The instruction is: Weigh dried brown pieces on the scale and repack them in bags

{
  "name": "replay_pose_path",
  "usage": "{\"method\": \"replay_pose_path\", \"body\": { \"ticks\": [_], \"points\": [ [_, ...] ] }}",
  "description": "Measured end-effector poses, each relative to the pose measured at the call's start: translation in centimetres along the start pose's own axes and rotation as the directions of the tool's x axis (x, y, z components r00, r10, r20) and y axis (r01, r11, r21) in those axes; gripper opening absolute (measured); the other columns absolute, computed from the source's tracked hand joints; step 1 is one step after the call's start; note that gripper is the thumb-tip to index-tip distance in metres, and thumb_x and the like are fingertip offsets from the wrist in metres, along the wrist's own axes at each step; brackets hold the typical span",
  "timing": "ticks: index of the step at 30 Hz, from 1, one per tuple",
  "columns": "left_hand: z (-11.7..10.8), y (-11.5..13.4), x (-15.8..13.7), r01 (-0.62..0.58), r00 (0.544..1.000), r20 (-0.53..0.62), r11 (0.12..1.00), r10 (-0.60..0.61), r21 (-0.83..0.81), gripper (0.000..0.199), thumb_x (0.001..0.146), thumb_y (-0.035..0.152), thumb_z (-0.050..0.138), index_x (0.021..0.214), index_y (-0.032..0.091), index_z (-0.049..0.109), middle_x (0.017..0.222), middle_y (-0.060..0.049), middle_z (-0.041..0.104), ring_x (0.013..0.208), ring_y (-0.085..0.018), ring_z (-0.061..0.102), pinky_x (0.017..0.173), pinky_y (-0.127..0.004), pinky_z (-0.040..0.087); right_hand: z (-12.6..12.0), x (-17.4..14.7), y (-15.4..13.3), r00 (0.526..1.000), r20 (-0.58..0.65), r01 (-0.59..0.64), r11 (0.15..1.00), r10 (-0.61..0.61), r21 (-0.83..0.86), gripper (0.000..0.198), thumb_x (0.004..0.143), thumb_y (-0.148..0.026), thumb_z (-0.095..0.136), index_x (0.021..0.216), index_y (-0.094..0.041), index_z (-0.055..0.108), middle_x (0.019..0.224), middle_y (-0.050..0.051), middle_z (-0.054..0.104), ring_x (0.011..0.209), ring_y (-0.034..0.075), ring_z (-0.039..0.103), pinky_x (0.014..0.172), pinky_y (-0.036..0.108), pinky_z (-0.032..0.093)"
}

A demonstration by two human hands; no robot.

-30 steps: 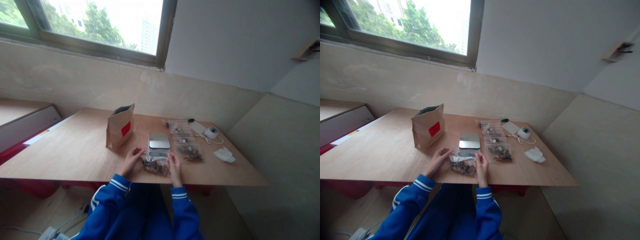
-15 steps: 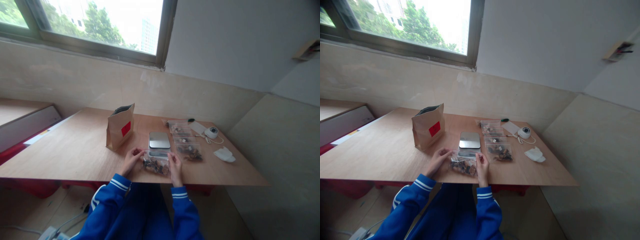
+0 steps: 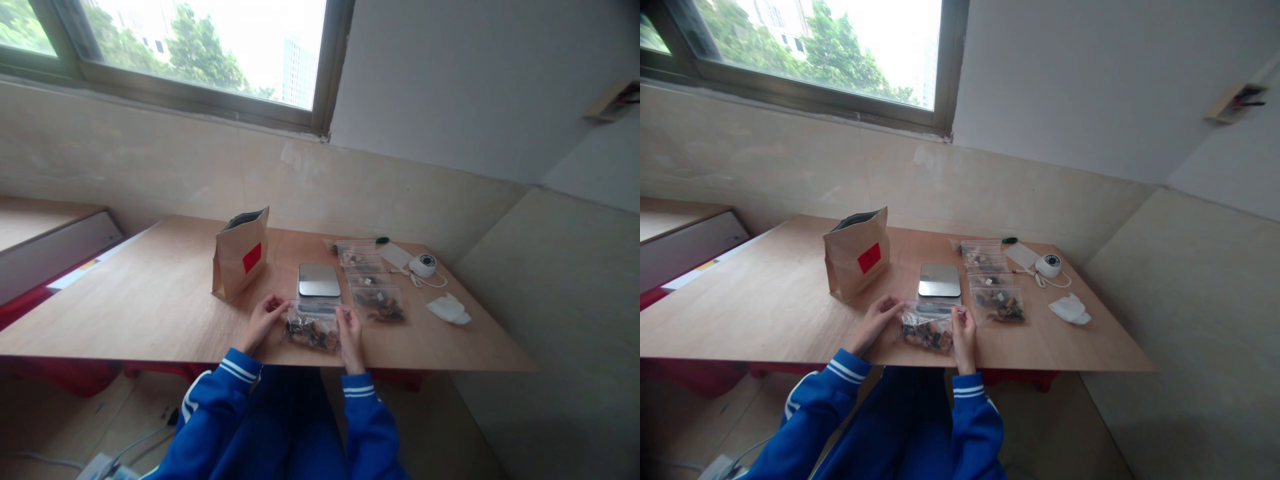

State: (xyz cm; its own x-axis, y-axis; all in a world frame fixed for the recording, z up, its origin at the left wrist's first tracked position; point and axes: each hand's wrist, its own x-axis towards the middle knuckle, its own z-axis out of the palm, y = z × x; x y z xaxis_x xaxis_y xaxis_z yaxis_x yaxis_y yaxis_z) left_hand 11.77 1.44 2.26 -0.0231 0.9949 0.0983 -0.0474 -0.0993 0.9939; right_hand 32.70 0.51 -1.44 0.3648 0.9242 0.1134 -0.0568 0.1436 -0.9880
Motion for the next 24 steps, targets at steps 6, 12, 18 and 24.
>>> {"method": "replay_pose_path", "body": {
  "ticks": [6,12,18,24],
  "points": [
    [0.0,-0.4,0.0,0.028,0.999,0.024,0.994,-0.025,-0.103,0.026,0.071,0.041,0.07,0.083,0.02,0.06,0.081,-0.001,0.066,0.081,-0.018,0.063,0.075,-0.029,0.048,0.2,-0.2,-0.5,0.99,0.081,-0.126,0.988,0.118,0.09,0.037,0.072,-0.051,0.067,0.092,-0.02,0.06,0.076,0.001,0.066,0.064,0.016,0.062,0.053,0.025,0.048],
    [-0.2,0.1,-0.2,0.039,0.994,0.104,0.998,-0.033,-0.054,0.028,0.074,0.042,0.068,0.086,0.018,0.064,0.087,-0.004,0.067,0.086,-0.02,0.062,0.076,-0.03,0.047,0.2,-0.2,-0.5,0.988,0.129,-0.093,0.995,0.087,0.047,0.035,0.075,-0.047,0.066,0.093,-0.017,0.065,0.092,0.005,0.069,0.084,0.02,0.065,0.066,0.026,0.051],
    [-0.1,0.6,-0.3,0.03,0.992,0.125,0.999,-0.033,0.027,0.029,0.072,0.045,0.069,0.079,0.017,0.065,0.076,-0.002,0.065,0.076,-0.018,0.06,0.072,-0.029,0.046,0.3,-0.4,-1.0,0.991,0.134,-0.03,0.999,0.026,0.025,0.029,0.076,-0.044,0.066,0.089,-0.018,0.067,0.086,0.004,0.07,0.081,0.019,0.065,0.068,0.026,0.051],
    [-0.2,0.2,-0.2,0.029,0.994,0.106,0.999,-0.031,0.021,0.029,0.072,0.045,0.068,0.077,0.017,0.065,0.074,-0.001,0.065,0.074,-0.017,0.06,0.072,-0.028,0.046,0.3,-0.5,-1.2,0.995,0.095,-0.009,1.0,0.007,0.013,0.028,0.076,-0.044,0.067,0.087,-0.018,0.068,0.086,0.004,0.07,0.082,0.02,0.065,0.068,0.027,0.051]
  ]
}}
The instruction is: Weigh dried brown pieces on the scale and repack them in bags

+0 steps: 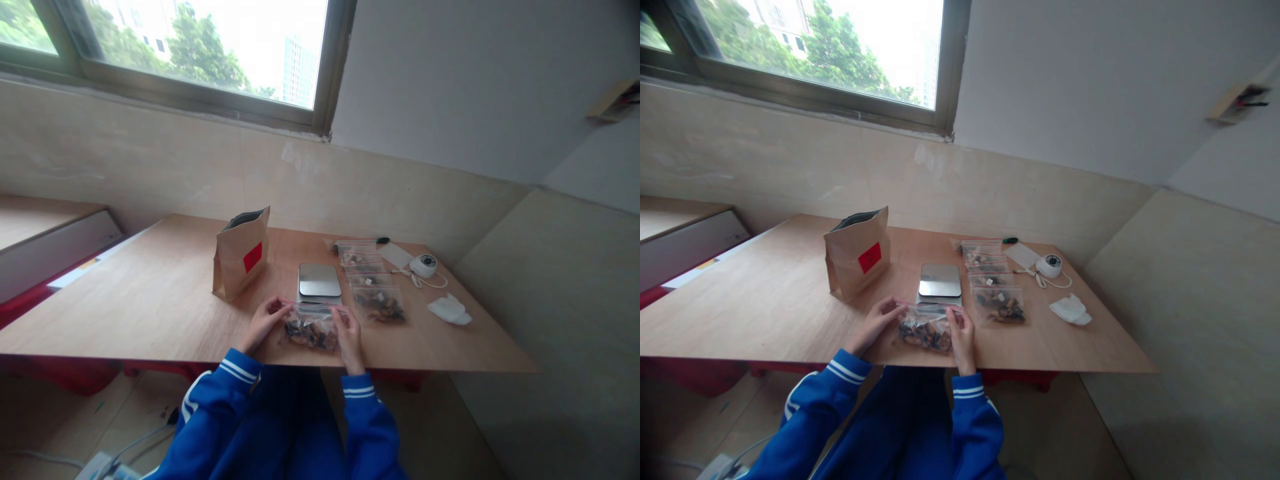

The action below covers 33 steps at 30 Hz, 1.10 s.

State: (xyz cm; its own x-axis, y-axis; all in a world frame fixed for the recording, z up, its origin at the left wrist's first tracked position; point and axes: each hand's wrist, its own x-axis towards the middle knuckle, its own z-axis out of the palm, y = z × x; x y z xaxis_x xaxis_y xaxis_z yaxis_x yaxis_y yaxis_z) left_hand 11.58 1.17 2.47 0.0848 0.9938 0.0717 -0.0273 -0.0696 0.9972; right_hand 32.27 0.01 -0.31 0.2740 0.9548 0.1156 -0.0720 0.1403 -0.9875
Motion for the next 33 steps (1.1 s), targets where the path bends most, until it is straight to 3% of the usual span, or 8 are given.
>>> {"method": "replay_pose_path", "body": {
  "ticks": [8,16,21,28,33],
  "points": [
    [-0.1,-0.2,0.0,0.004,1.0,-0.03,1.0,-0.003,0.022,0.03,0.069,0.046,0.071,0.069,0.018,0.063,0.069,-0.001,0.066,0.071,-0.018,0.061,0.071,-0.029,0.046,-0.5,0.4,1.2,0.999,-0.017,0.041,0.998,-0.041,-0.05,0.028,0.077,-0.043,0.067,0.087,-0.017,0.069,0.087,0.005,0.07,0.085,0.02,0.063,0.08,0.031,0.049],
    [0.0,-0.4,0.0,0.001,1.0,-0.015,1.0,-0.001,0.022,0.029,0.07,0.046,0.069,0.073,0.018,0.064,0.074,-0.002,0.067,0.075,-0.019,0.061,0.072,-0.029,0.046,-0.4,0.4,1.4,0.998,-0.001,0.062,0.997,-0.062,-0.047,0.027,0.077,-0.043,0.066,0.086,-0.018,0.068,0.086,0.004,0.07,0.083,0.019,0.064,0.077,0.03,0.049],
    [0.1,0.0,-0.2,-0.016,1.0,-0.013,1.0,0.016,-0.021,0.027,0.073,0.045,0.067,0.074,0.018,0.061,0.074,0.0,0.063,0.075,-0.017,0.058,0.072,-0.028,0.045,-0.2,0.2,0.8,0.999,0.032,0.008,0.999,-0.007,-0.034,0.028,0.077,-0.044,0.066,0.087,-0.018,0.067,0.086,0.004,0.069,0.081,0.019,0.064,0.07,0.028,0.051],
    [0.1,0.2,-0.3,0.015,0.996,0.086,0.999,-0.011,-0.05,0.026,0.075,0.041,0.066,0.087,0.017,0.066,0.088,-0.004,0.066,0.088,-0.02,0.059,0.079,-0.029,0.045,-0.2,0.0,0.7,0.996,0.092,-0.005,1.0,0.004,0.016,0.032,0.077,-0.045,0.064,0.095,-0.019,0.069,0.092,0.005,0.07,0.078,0.019,0.064,0.07,0.029,0.052],
    [0.1,-0.2,-0.2,0.016,0.997,0.069,1.0,-0.016,0.003,0.027,0.073,0.042,0.069,0.08,0.016,0.065,0.077,-0.002,0.063,0.078,-0.018,0.059,0.071,-0.028,0.046,-0.1,-0.1,0.5,0.993,0.115,0.012,1.0,-0.014,0.019,0.028,0.08,-0.043,0.062,0.093,-0.019,0.069,0.097,0.006,0.07,0.086,0.019,0.064,0.076,0.029,0.051]
  ]
}}
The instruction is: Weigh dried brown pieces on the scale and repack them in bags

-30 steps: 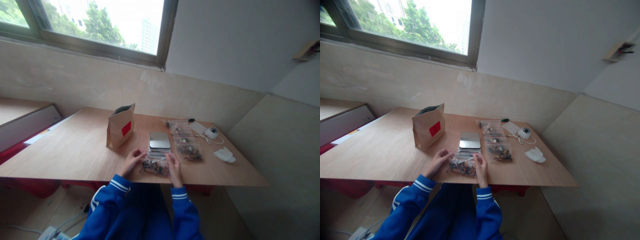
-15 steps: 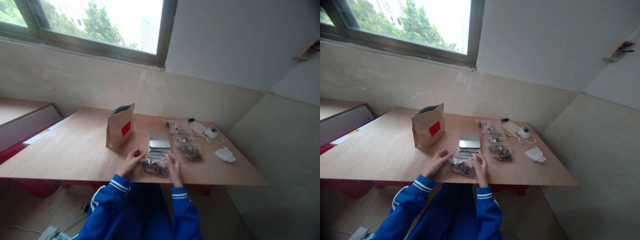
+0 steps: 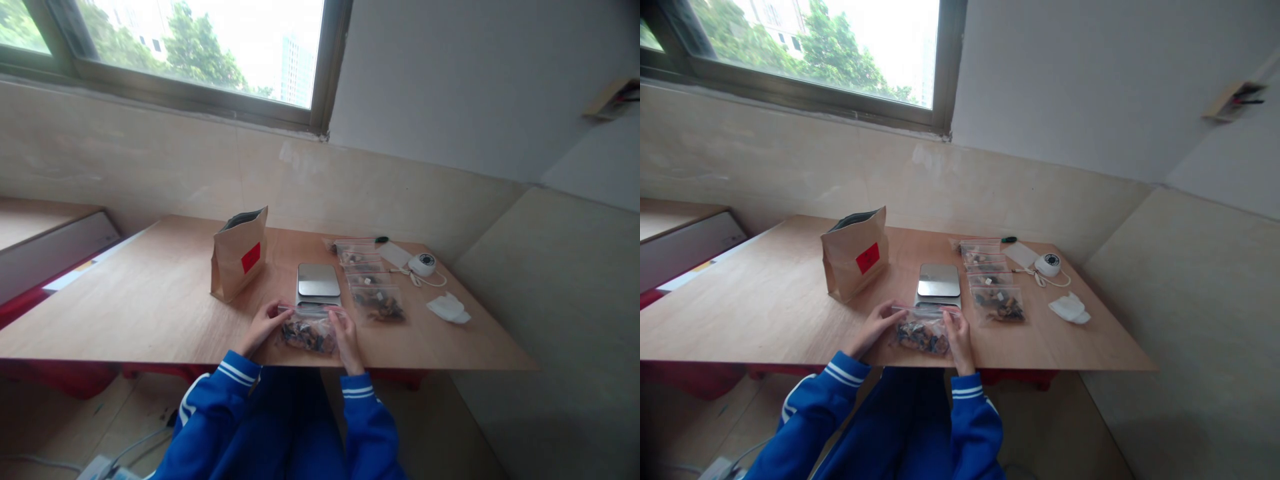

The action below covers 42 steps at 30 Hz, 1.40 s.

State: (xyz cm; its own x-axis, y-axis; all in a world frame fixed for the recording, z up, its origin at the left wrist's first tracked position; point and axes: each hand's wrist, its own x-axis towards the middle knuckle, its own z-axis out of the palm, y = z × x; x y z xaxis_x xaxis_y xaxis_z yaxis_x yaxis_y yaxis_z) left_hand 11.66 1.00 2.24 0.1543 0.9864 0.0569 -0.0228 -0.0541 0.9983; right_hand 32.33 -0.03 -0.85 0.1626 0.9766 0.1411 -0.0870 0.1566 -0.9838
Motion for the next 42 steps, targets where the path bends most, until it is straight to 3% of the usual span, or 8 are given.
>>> {"method": "replay_pose_path", "body": {
  "ticks": [4,10,23,30,34,42],
  "points": [
    [0.0,0.3,-0.1,-0.029,0.999,-0.039,0.999,0.031,0.04,0.027,0.072,0.043,0.069,0.078,0.017,0.065,0.076,-0.001,0.064,0.075,-0.018,0.059,0.07,-0.027,0.047,0.2,-0.1,-0.5,1.0,0.002,0.028,0.999,-0.028,-0.035,0.026,0.08,-0.041,0.064,0.092,-0.019,0.069,0.096,0.006,0.071,0.091,0.02,0.065,0.081,0.031,0.051],
    [0.1,0.8,-0.2,-0.029,0.998,-0.061,0.998,0.033,0.054,0.03,0.07,0.047,0.069,0.075,0.017,0.066,0.073,-0.001,0.065,0.073,-0.018,0.06,0.07,-0.029,0.048,0.5,0.0,-0.5,0.999,-0.037,0.011,0.999,-0.012,-0.037,0.027,0.074,-0.042,0.069,0.085,-0.018,0.07,0.085,0.005,0.072,0.082,0.021,0.067,0.079,0.033,0.052],
    [0.0,0.3,-0.1,-0.005,0.999,-0.036,0.999,0.007,0.054,0.03,0.072,0.046,0.068,0.079,0.016,0.067,0.08,-0.003,0.066,0.079,-0.019,0.06,0.073,-0.028,0.046,0.4,0.0,-0.3,0.998,-0.062,-0.001,1.0,-0.001,-0.032,0.025,0.073,-0.042,0.07,0.081,-0.018,0.069,0.081,0.004,0.071,0.081,0.019,0.065,0.077,0.03,0.05],
    [-0.2,0.3,-0.2,0.039,0.998,0.059,0.996,-0.035,-0.084,0.03,0.074,0.043,0.067,0.088,0.017,0.067,0.094,-0.006,0.068,0.09,-0.022,0.061,0.082,-0.031,0.046,0.5,0.1,-0.5,0.994,0.101,-0.038,0.999,0.035,0.026,0.029,0.074,-0.042,0.069,0.091,-0.019,0.069,0.082,0.003,0.07,0.072,0.018,0.065,0.067,0.029,0.052],
    [-0.2,0.6,-0.4,0.031,0.995,0.098,0.998,-0.026,-0.06,0.03,0.075,0.044,0.066,0.086,0.017,0.067,0.093,-0.006,0.067,0.091,-0.022,0.06,0.08,-0.03,0.047,0.9,0.0,-0.9,0.996,0.088,-0.008,1.0,0.01,-0.021,0.024,0.073,-0.04,0.07,0.085,-0.019,0.069,0.08,0.003,0.07,0.074,0.019,0.065,0.07,0.029,0.052],
    [0.0,0.3,-0.2,0.025,0.999,0.032,0.999,-0.027,0.048,0.029,0.07,0.044,0.071,0.079,0.017,0.068,0.082,-0.003,0.066,0.081,-0.02,0.06,0.072,-0.028,0.047,1.0,-0.1,-1.0,0.998,0.044,-0.04,0.999,0.041,-0.03,0.023,0.072,-0.041,0.071,0.079,-0.019,0.07,0.077,0.002,0.069,0.074,0.019,0.065,0.067,0.028,0.051]
  ]
}}
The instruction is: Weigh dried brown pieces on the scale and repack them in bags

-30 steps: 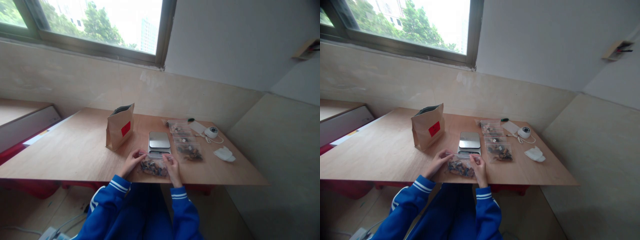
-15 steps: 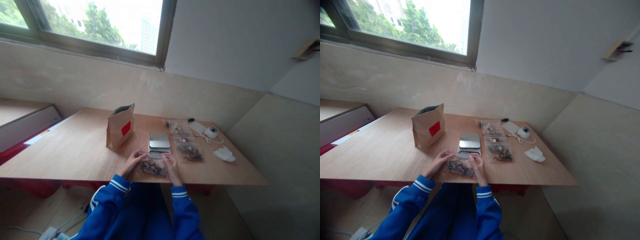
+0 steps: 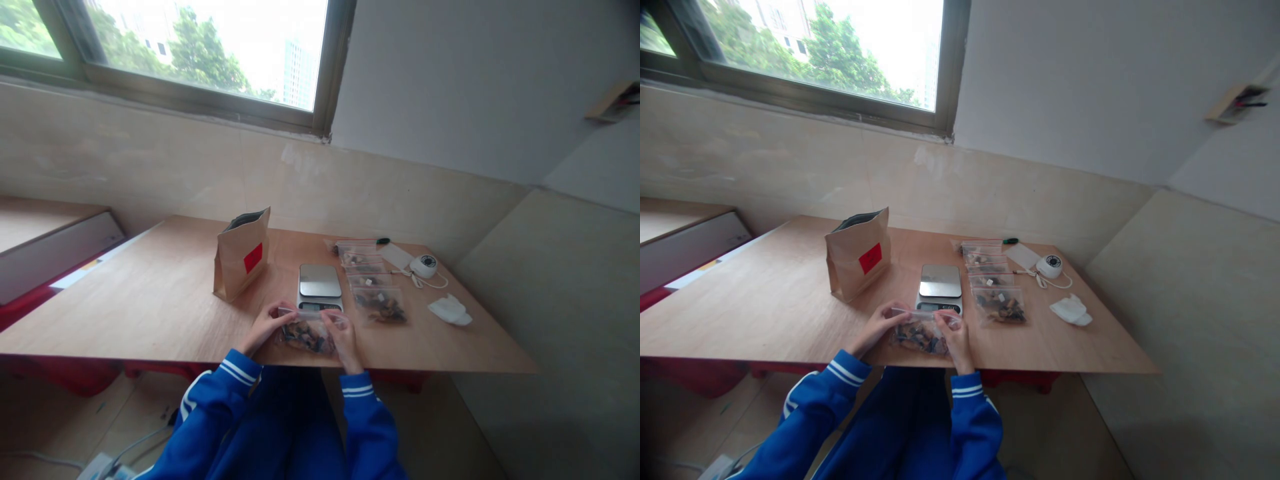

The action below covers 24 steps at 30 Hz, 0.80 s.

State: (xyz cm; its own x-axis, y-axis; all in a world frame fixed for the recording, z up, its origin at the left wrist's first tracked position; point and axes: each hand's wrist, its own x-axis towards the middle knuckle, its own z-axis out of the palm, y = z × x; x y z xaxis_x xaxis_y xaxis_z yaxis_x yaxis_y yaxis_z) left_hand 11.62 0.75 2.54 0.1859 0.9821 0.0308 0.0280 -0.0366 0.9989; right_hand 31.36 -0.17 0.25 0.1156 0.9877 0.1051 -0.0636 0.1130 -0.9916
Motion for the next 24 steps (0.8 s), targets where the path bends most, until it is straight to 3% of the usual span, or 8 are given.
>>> {"method": "replay_pose_path", "body": {
  "ticks": [8,13,18,24],
  "points": [
    [0.0,-0.3,0.2,-0.043,0.998,-0.038,0.997,0.045,0.057,0.03,0.07,0.046,0.07,0.077,0.016,0.069,0.082,-0.004,0.067,0.081,-0.021,0.061,0.073,-0.03,0.047,0.0,-0.2,-0.6,0.996,0.006,0.09,0.995,-0.09,-0.04,0.021,0.074,-0.04,0.069,0.075,-0.019,0.069,0.076,0.002,0.066,0.078,0.019,0.063,0.072,0.028,0.051],
    [0.1,-0.3,0.2,-0.056,0.997,-0.051,0.996,0.06,0.067,0.03,0.072,0.046,0.068,0.08,0.017,0.069,0.084,-0.004,0.068,0.082,-0.021,0.061,0.073,-0.029,0.047,0.0,0.0,-0.4,0.998,0.016,0.063,0.998,-0.063,-0.01,0.022,0.073,-0.042,0.069,0.076,-0.02,0.069,0.076,0.002,0.068,0.077,0.019,0.063,0.071,0.028,0.05],
    [0.0,0.2,0.0,-0.021,1.0,0.012,1.0,0.022,-0.015,0.027,0.073,0.042,0.068,0.082,0.017,0.068,0.084,-0.003,0.067,0.083,-0.02,0.06,0.073,-0.028,0.046,0.0,-0.1,-0.4,0.993,0.115,-0.026,0.999,0.022,0.039,0.024,0.075,-0.042,0.068,0.084,-0.02,0.068,0.073,0.0,0.067,0.063,0.015,0.06,0.059,0.024,0.047],
    [-0.2,0.3,-0.1,-0.039,0.998,0.04,0.997,0.042,-0.067,0.024,0.074,0.04,0.068,0.086,0.018,0.068,0.088,-0.003,0.067,0.087,-0.021,0.061,0.078,-0.028,0.046,0.5,-0.7,-1.3,0.984,0.175,0.036,0.998,-0.027,-0.048,0.019,0.077,-0.039,0.066,0.086,-0.023,0.071,0.082,0.0,0.068,0.072,0.016,0.061,0.067,0.025,0.047]
  ]
}}
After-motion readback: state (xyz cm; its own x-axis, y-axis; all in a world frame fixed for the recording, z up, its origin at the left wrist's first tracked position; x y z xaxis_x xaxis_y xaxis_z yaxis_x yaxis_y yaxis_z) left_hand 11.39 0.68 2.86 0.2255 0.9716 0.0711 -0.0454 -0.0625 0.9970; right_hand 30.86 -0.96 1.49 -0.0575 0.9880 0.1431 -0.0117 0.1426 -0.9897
